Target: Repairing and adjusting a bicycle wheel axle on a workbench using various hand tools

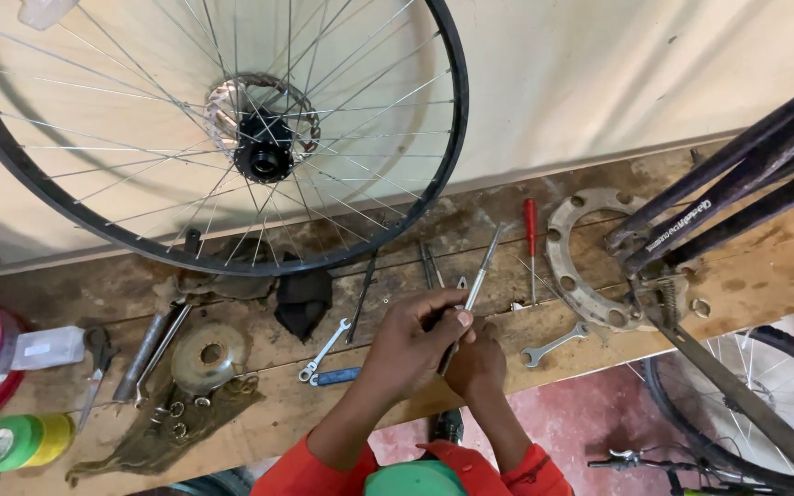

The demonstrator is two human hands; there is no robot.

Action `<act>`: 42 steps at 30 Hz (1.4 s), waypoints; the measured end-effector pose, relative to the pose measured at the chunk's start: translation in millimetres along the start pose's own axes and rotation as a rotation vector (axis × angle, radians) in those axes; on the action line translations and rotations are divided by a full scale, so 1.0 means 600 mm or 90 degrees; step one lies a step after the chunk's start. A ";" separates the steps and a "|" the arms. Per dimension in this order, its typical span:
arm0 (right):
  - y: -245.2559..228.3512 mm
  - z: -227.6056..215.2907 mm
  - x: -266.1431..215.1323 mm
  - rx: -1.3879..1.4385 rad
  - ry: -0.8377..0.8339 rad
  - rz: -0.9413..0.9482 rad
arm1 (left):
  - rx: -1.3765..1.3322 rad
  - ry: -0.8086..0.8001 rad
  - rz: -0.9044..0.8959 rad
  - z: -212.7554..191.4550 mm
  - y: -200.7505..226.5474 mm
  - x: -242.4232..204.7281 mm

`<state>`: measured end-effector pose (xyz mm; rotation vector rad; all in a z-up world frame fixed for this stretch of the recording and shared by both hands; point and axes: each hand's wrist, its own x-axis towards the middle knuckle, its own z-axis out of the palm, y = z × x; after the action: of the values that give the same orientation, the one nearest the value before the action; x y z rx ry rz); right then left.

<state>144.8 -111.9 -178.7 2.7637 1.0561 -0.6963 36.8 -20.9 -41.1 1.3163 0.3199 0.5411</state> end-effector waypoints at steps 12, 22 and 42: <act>0.115 0.075 0.013 0.943 0.014 0.048 | 0.093 -0.050 -0.083 0.027 -0.038 0.033; 0.158 0.011 -0.094 1.060 -0.037 0.059 | 0.352 -0.117 -0.134 0.088 -0.117 0.102; 0.301 0.006 -0.155 1.085 0.073 0.333 | 0.540 -0.134 -0.162 0.204 -0.367 0.157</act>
<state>200.5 -305.6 -152.1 3.9110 -0.8794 -1.9291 221.0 -104.8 -218.4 2.0914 0.5659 0.0231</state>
